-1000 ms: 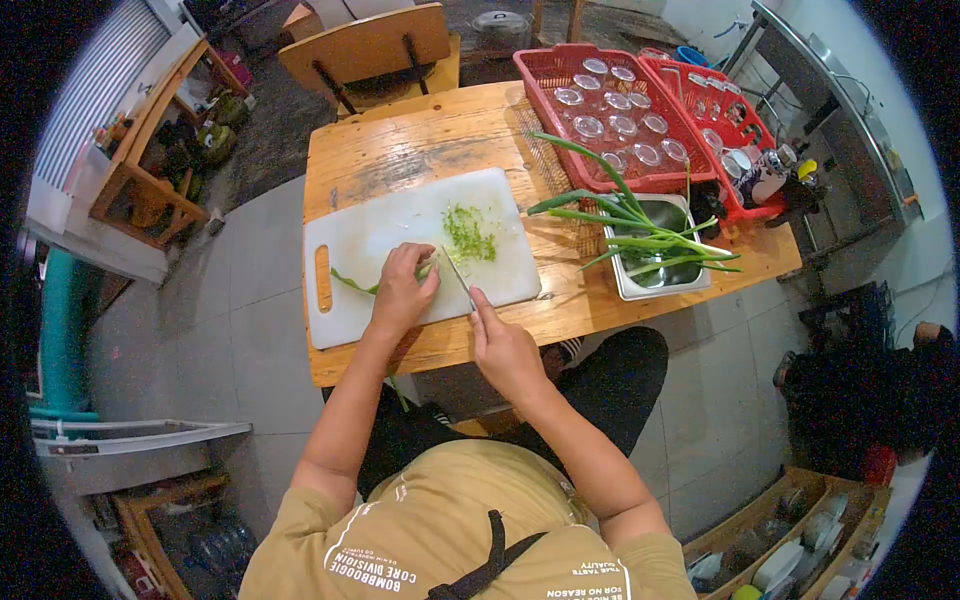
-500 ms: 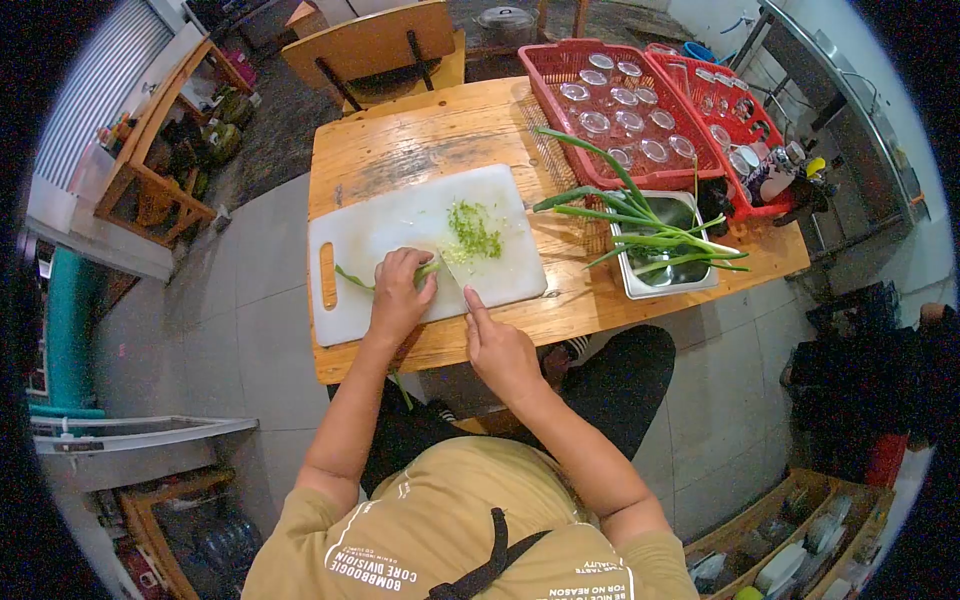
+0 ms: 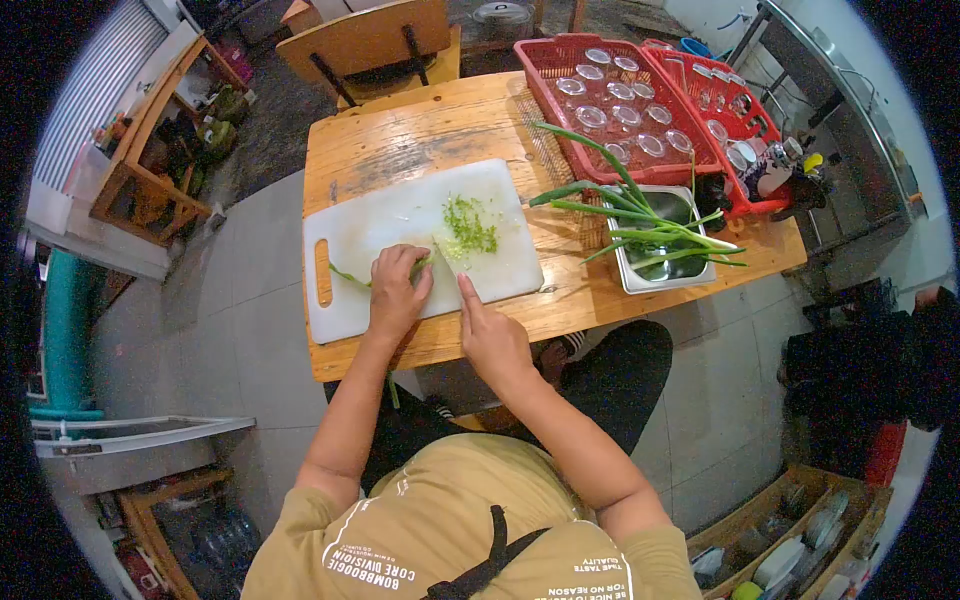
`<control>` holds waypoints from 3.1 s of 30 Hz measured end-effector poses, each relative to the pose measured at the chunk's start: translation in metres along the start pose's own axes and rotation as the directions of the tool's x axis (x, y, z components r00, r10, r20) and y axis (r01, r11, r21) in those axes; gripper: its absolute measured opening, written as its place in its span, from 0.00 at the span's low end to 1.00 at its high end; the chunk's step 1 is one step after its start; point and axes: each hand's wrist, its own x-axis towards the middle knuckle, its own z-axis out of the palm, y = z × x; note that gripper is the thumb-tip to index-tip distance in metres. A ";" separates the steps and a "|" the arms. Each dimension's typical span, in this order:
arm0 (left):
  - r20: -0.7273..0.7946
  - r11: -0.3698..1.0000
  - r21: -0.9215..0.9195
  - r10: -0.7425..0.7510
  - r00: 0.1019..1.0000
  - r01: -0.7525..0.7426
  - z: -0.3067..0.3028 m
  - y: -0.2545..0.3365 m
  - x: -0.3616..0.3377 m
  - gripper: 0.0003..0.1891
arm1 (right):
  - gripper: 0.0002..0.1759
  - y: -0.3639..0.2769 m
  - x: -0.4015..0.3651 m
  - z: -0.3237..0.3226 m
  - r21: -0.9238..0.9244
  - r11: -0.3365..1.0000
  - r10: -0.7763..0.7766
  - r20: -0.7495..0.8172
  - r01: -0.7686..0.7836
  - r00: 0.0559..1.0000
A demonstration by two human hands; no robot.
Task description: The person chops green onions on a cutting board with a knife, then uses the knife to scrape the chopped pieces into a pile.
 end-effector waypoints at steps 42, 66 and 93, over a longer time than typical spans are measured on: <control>0.028 0.999 0.013 0.039 0.999 -0.039 -0.026 -0.008 0.006 0.24 | 0.27 0.004 -0.007 -0.009 0.218 0.975 0.016 0.071 -0.031 0.997; -0.060 0.984 -0.144 -0.112 0.992 0.103 -0.061 -0.022 0.008 0.25 | 0.27 -0.025 0.035 -0.010 0.203 0.976 0.056 0.096 -0.075 0.994; 0.113 0.985 -0.154 0.095 0.989 -0.077 -0.022 -0.013 0.036 0.24 | 0.26 0.020 0.010 -0.028 0.205 0.973 0.096 0.054 -0.105 0.994</control>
